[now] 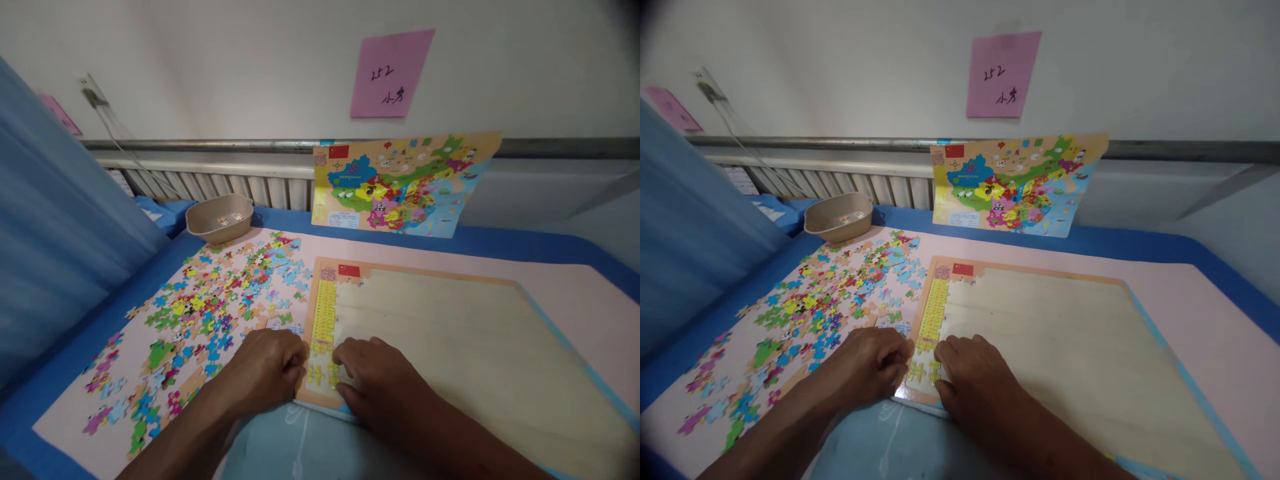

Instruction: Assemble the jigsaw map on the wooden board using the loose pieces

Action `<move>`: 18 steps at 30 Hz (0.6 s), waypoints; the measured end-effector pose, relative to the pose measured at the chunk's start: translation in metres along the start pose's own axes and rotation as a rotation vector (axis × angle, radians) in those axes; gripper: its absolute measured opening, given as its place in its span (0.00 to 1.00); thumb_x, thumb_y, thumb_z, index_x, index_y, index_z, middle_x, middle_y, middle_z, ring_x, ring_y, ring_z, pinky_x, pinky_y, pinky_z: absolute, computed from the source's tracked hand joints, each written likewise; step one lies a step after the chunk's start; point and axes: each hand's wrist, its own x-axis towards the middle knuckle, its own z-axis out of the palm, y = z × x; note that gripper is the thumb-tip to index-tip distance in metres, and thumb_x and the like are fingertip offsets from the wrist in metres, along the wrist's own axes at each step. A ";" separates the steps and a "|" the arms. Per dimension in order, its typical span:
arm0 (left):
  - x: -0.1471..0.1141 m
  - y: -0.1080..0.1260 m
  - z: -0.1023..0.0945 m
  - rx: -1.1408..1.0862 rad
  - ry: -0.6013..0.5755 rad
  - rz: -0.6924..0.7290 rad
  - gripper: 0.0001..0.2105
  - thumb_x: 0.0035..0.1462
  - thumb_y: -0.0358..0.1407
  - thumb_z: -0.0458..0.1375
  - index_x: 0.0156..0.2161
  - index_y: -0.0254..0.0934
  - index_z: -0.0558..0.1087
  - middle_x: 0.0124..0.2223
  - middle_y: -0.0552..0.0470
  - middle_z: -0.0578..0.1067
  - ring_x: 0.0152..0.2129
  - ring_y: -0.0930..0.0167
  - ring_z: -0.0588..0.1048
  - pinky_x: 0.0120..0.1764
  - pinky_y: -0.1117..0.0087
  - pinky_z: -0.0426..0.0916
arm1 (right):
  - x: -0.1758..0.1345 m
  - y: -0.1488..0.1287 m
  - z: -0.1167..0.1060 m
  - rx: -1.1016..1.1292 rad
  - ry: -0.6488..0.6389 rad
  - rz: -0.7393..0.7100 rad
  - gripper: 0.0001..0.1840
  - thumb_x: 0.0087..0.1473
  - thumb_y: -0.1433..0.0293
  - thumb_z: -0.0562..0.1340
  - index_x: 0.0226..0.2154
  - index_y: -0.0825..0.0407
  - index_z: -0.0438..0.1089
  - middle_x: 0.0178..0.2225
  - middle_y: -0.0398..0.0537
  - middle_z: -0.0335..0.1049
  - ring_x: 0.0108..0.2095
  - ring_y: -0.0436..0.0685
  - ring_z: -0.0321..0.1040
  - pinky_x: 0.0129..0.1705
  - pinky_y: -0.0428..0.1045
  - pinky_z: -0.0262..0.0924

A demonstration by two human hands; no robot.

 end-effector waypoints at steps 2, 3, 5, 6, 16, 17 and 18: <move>0.000 0.000 0.000 -0.001 0.002 -0.002 0.04 0.48 0.27 0.55 0.26 0.38 0.66 0.26 0.58 0.70 0.25 0.75 0.65 0.31 0.69 0.50 | 0.001 0.000 0.000 -0.006 -0.003 -0.008 0.09 0.52 0.75 0.64 0.38 0.50 0.70 0.37 0.47 0.74 0.38 0.59 0.62 0.40 0.53 0.46; 0.000 0.000 0.000 -0.002 0.003 -0.004 0.04 0.48 0.27 0.55 0.26 0.38 0.67 0.26 0.58 0.70 0.25 0.75 0.65 0.31 0.69 0.50 | 0.001 0.000 0.000 -0.009 -0.004 -0.010 0.08 0.52 0.75 0.63 0.37 0.50 0.70 0.37 0.47 0.74 0.37 0.59 0.62 0.40 0.53 0.46; 0.000 0.000 0.000 -0.004 0.004 -0.003 0.04 0.49 0.27 0.55 0.26 0.38 0.67 0.26 0.58 0.70 0.25 0.75 0.65 0.30 0.69 0.50 | 0.001 0.001 0.000 -0.011 0.002 -0.010 0.07 0.52 0.76 0.63 0.36 0.50 0.70 0.36 0.47 0.74 0.36 0.58 0.62 0.39 0.53 0.45; 0.001 0.000 0.000 -0.003 0.006 -0.001 0.04 0.49 0.27 0.55 0.26 0.38 0.67 0.26 0.58 0.70 0.25 0.75 0.65 0.30 0.69 0.50 | 0.001 0.001 0.000 -0.009 0.010 -0.011 0.07 0.52 0.76 0.63 0.36 0.50 0.70 0.35 0.47 0.73 0.36 0.58 0.62 0.39 0.53 0.45; 0.001 0.001 0.001 -0.010 -0.013 0.003 0.04 0.49 0.27 0.54 0.27 0.38 0.66 0.26 0.58 0.69 0.26 0.75 0.65 0.32 0.69 0.51 | 0.000 0.000 0.000 -0.011 -0.003 -0.003 0.08 0.51 0.76 0.64 0.36 0.50 0.70 0.36 0.47 0.74 0.37 0.58 0.62 0.39 0.53 0.46; 0.001 0.002 0.001 -0.011 -0.015 0.000 0.04 0.49 0.27 0.54 0.27 0.38 0.66 0.26 0.58 0.69 0.26 0.75 0.65 0.32 0.69 0.51 | -0.001 0.000 0.000 -0.012 -0.001 -0.001 0.08 0.51 0.76 0.64 0.36 0.50 0.70 0.36 0.46 0.74 0.37 0.58 0.62 0.39 0.53 0.46; 0.001 0.002 0.000 -0.011 -0.018 -0.003 0.04 0.49 0.27 0.54 0.26 0.38 0.66 0.26 0.58 0.69 0.26 0.74 0.65 0.32 0.69 0.51 | -0.001 0.000 0.000 -0.016 0.001 -0.001 0.08 0.51 0.76 0.64 0.36 0.50 0.70 0.36 0.46 0.74 0.36 0.58 0.62 0.39 0.53 0.46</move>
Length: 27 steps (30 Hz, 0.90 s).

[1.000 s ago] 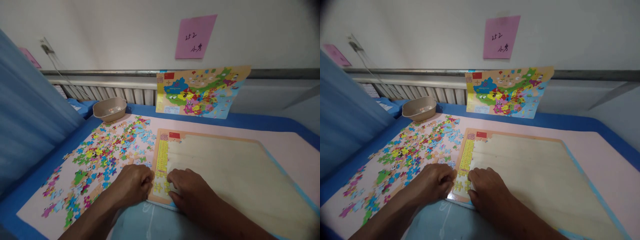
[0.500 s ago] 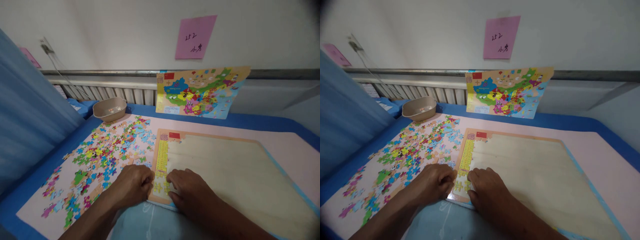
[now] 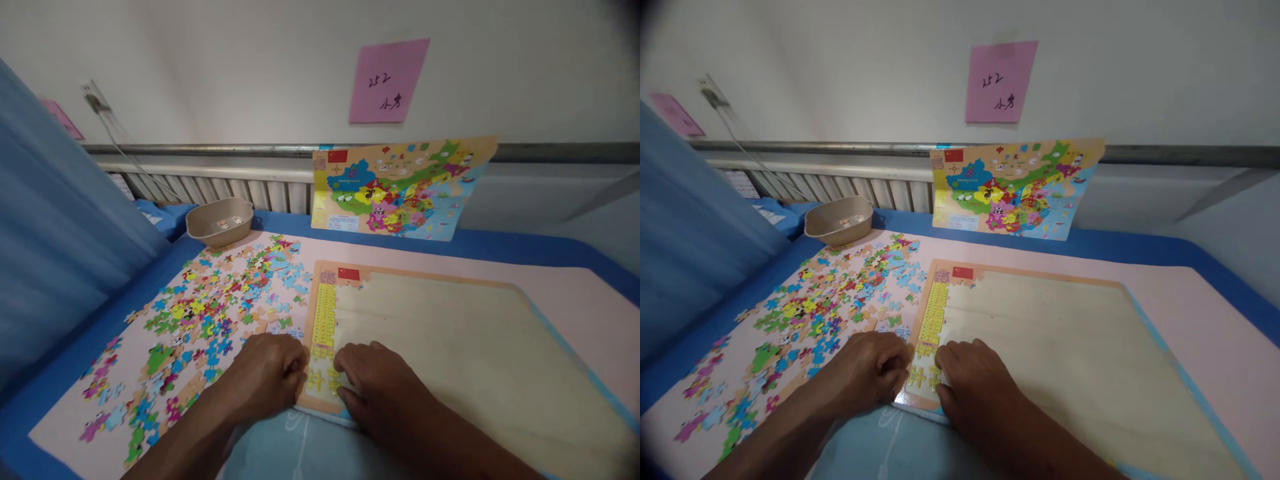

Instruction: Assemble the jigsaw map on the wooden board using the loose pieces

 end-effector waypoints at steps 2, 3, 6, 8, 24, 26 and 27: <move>0.001 0.000 0.000 0.007 -0.001 -0.003 0.05 0.49 0.27 0.55 0.26 0.38 0.65 0.26 0.58 0.68 0.25 0.74 0.64 0.31 0.69 0.51 | 0.000 0.000 0.000 -0.009 0.005 -0.002 0.07 0.52 0.76 0.64 0.35 0.50 0.70 0.35 0.46 0.73 0.36 0.58 0.62 0.38 0.53 0.46; 0.001 0.000 0.000 0.010 -0.003 -0.003 0.05 0.48 0.27 0.55 0.26 0.38 0.65 0.26 0.58 0.68 0.25 0.74 0.64 0.31 0.69 0.51 | 0.000 0.000 0.000 -0.014 0.008 -0.002 0.07 0.51 0.76 0.64 0.35 0.50 0.70 0.35 0.46 0.73 0.36 0.58 0.61 0.38 0.53 0.45; 0.000 0.000 0.000 0.019 -0.021 -0.008 0.05 0.47 0.27 0.55 0.26 0.38 0.63 0.26 0.58 0.67 0.25 0.74 0.64 0.31 0.69 0.52 | 0.001 -0.001 0.000 -0.022 0.019 -0.001 0.07 0.50 0.76 0.64 0.34 0.50 0.69 0.33 0.46 0.73 0.35 0.57 0.61 0.37 0.53 0.45; -0.001 0.000 0.001 0.022 -0.037 -0.012 0.05 0.47 0.28 0.56 0.26 0.38 0.63 0.26 0.58 0.67 0.25 0.74 0.63 0.32 0.69 0.52 | 0.001 -0.001 0.001 -0.017 0.019 -0.008 0.07 0.50 0.77 0.64 0.34 0.51 0.69 0.34 0.46 0.73 0.35 0.57 0.61 0.38 0.53 0.45; 0.000 0.007 0.010 0.096 -0.037 0.079 0.06 0.50 0.28 0.55 0.27 0.39 0.61 0.27 0.56 0.69 0.26 0.71 0.63 0.33 0.65 0.49 | 0.002 -0.001 0.002 -0.017 0.040 -0.009 0.08 0.50 0.76 0.66 0.36 0.51 0.72 0.36 0.46 0.75 0.36 0.57 0.64 0.38 0.52 0.46; 0.000 0.005 0.011 0.106 -0.031 0.092 0.06 0.50 0.28 0.55 0.27 0.39 0.61 0.28 0.56 0.68 0.27 0.71 0.63 0.33 0.65 0.49 | 0.001 -0.001 0.001 -0.023 0.046 -0.008 0.08 0.50 0.76 0.65 0.36 0.51 0.72 0.36 0.47 0.76 0.36 0.58 0.64 0.38 0.52 0.46; 0.000 0.005 0.012 0.106 -0.033 0.097 0.06 0.49 0.28 0.55 0.27 0.39 0.61 0.28 0.56 0.68 0.27 0.71 0.63 0.33 0.65 0.50 | 0.001 -0.001 0.001 -0.025 0.044 -0.008 0.09 0.50 0.76 0.65 0.36 0.51 0.72 0.37 0.47 0.76 0.36 0.58 0.64 0.39 0.53 0.46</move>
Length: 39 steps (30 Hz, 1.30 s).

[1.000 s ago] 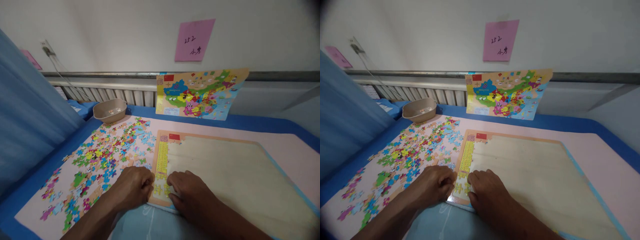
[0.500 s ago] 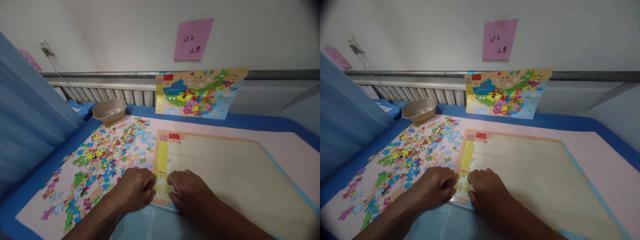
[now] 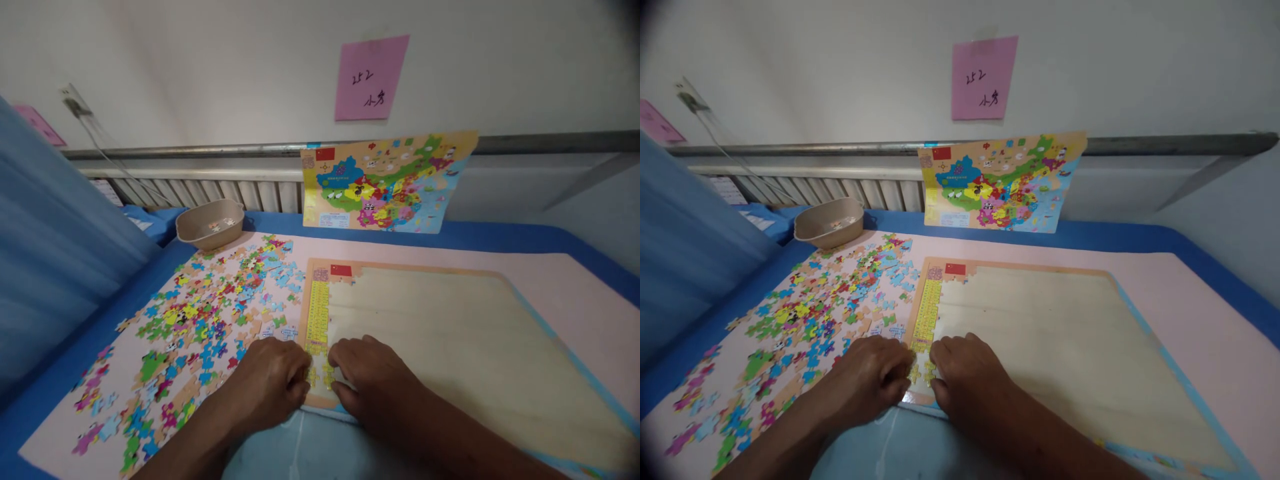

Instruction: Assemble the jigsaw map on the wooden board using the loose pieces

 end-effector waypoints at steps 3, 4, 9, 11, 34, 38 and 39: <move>0.000 -0.001 0.000 -0.009 -0.005 0.005 0.06 0.49 0.28 0.54 0.27 0.39 0.61 0.28 0.56 0.69 0.27 0.71 0.64 0.33 0.65 0.50 | 0.000 -0.001 -0.002 0.000 -0.020 0.002 0.09 0.51 0.75 0.66 0.38 0.51 0.73 0.37 0.48 0.76 0.37 0.58 0.64 0.39 0.53 0.46; 0.000 0.000 0.000 -0.012 -0.005 0.004 0.06 0.49 0.28 0.54 0.28 0.39 0.61 0.28 0.56 0.69 0.27 0.70 0.64 0.33 0.65 0.51 | 0.000 -0.001 -0.003 -0.001 -0.028 0.004 0.09 0.51 0.74 0.66 0.38 0.51 0.73 0.37 0.48 0.76 0.37 0.59 0.64 0.39 0.53 0.46; 0.000 0.001 -0.001 -0.007 -0.002 0.011 0.06 0.49 0.28 0.55 0.28 0.39 0.61 0.28 0.55 0.69 0.27 0.70 0.64 0.33 0.65 0.51 | 0.000 -0.002 -0.004 -0.014 -0.049 0.009 0.08 0.52 0.75 0.65 0.38 0.52 0.72 0.37 0.48 0.76 0.37 0.59 0.65 0.40 0.53 0.47; 0.000 0.000 -0.001 -0.006 0.001 0.020 0.06 0.49 0.28 0.55 0.27 0.39 0.61 0.28 0.56 0.69 0.27 0.70 0.64 0.33 0.65 0.51 | 0.000 -0.002 -0.003 -0.016 -0.049 0.008 0.09 0.52 0.75 0.65 0.38 0.52 0.72 0.37 0.48 0.75 0.38 0.59 0.65 0.40 0.53 0.47; 0.003 -0.007 0.003 0.011 0.112 0.015 0.08 0.55 0.27 0.55 0.27 0.39 0.61 0.26 0.57 0.67 0.26 0.72 0.64 0.32 0.66 0.50 | 0.001 -0.004 -0.004 -0.023 -0.065 0.034 0.07 0.53 0.74 0.65 0.37 0.51 0.72 0.37 0.48 0.76 0.37 0.59 0.65 0.39 0.53 0.46; 0.004 -0.008 0.003 0.011 0.103 0.012 0.09 0.56 0.28 0.55 0.27 0.39 0.61 0.26 0.57 0.67 0.26 0.72 0.64 0.32 0.66 0.50 | 0.002 -0.003 -0.003 -0.022 -0.053 0.026 0.08 0.53 0.74 0.66 0.38 0.51 0.72 0.37 0.48 0.76 0.37 0.59 0.64 0.39 0.53 0.46; 0.004 -0.008 0.003 0.013 0.099 0.012 0.09 0.56 0.28 0.55 0.27 0.39 0.61 0.26 0.57 0.67 0.26 0.72 0.64 0.32 0.66 0.50 | 0.002 -0.003 -0.003 -0.023 -0.054 0.029 0.08 0.52 0.74 0.66 0.38 0.51 0.72 0.37 0.48 0.76 0.37 0.59 0.64 0.39 0.53 0.46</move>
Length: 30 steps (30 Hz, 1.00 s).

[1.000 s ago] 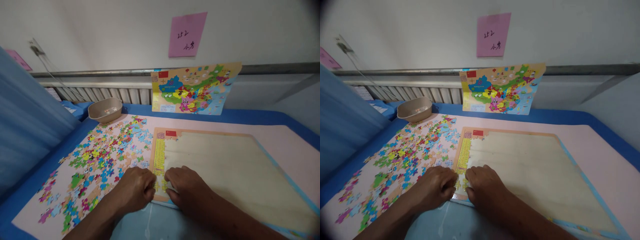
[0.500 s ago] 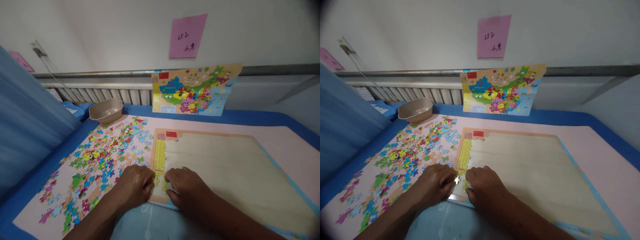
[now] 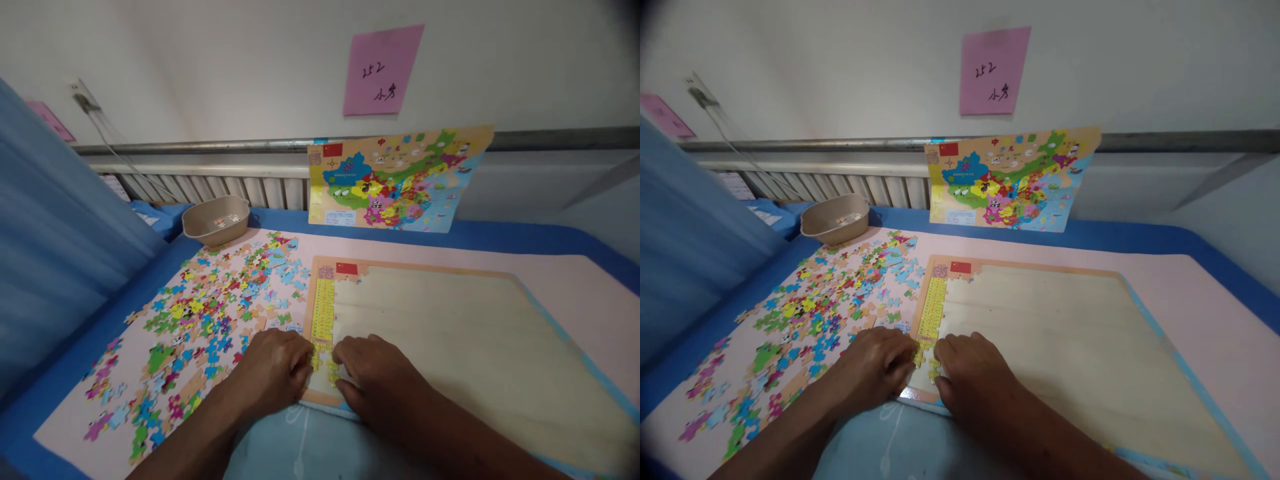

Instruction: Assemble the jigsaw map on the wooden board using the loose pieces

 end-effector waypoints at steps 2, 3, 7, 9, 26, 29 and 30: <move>0.000 0.000 0.000 0.005 -0.004 -0.001 0.08 0.56 0.28 0.55 0.27 0.39 0.62 0.27 0.57 0.68 0.26 0.72 0.64 0.32 0.66 0.50 | 0.000 0.000 0.000 0.000 0.001 0.000 0.08 0.52 0.74 0.66 0.37 0.52 0.72 0.37 0.48 0.76 0.36 0.58 0.64 0.38 0.53 0.45; 0.001 0.000 0.000 0.007 -0.005 -0.002 0.08 0.56 0.28 0.55 0.27 0.39 0.62 0.27 0.57 0.68 0.27 0.72 0.64 0.32 0.66 0.50 | 0.000 0.000 0.000 0.005 0.006 -0.003 0.08 0.52 0.74 0.66 0.37 0.51 0.72 0.36 0.48 0.76 0.36 0.58 0.64 0.38 0.53 0.45; 0.000 0.002 0.000 0.024 -0.008 -0.017 0.08 0.56 0.29 0.57 0.28 0.39 0.63 0.27 0.56 0.69 0.27 0.71 0.66 0.33 0.66 0.51 | 0.001 0.001 0.000 0.038 0.020 -0.011 0.08 0.52 0.74 0.65 0.38 0.51 0.72 0.37 0.47 0.76 0.37 0.58 0.64 0.39 0.53 0.46; -0.001 0.003 -0.001 0.026 -0.017 -0.022 0.08 0.56 0.30 0.58 0.28 0.39 0.63 0.28 0.56 0.70 0.28 0.71 0.66 0.33 0.66 0.51 | 0.000 0.001 0.000 0.047 0.004 -0.003 0.08 0.53 0.74 0.65 0.38 0.51 0.72 0.37 0.48 0.75 0.37 0.59 0.64 0.39 0.53 0.46; 0.000 0.003 -0.001 0.017 0.004 -0.050 0.07 0.55 0.29 0.58 0.27 0.39 0.66 0.28 0.56 0.71 0.27 0.71 0.67 0.32 0.66 0.52 | 0.003 -0.002 -0.010 -0.005 -0.132 -0.123 0.18 0.61 0.72 0.59 0.52 0.44 0.74 0.43 0.50 0.74 0.42 0.61 0.67 0.43 0.56 0.51; -0.001 0.003 -0.002 0.030 0.011 -0.053 0.07 0.55 0.30 0.58 0.27 0.39 0.66 0.28 0.56 0.71 0.27 0.71 0.67 0.32 0.66 0.51 | 0.003 -0.003 -0.008 -0.020 -0.132 -0.129 0.18 0.61 0.73 0.60 0.52 0.45 0.74 0.43 0.51 0.74 0.42 0.61 0.68 0.43 0.56 0.52; -0.001 0.003 -0.002 0.030 0.016 -0.053 0.07 0.54 0.29 0.58 0.27 0.39 0.66 0.28 0.56 0.71 0.27 0.71 0.67 0.31 0.66 0.51 | 0.003 -0.003 -0.008 -0.021 -0.130 -0.134 0.18 0.61 0.73 0.60 0.52 0.45 0.74 0.43 0.51 0.74 0.42 0.61 0.68 0.43 0.56 0.52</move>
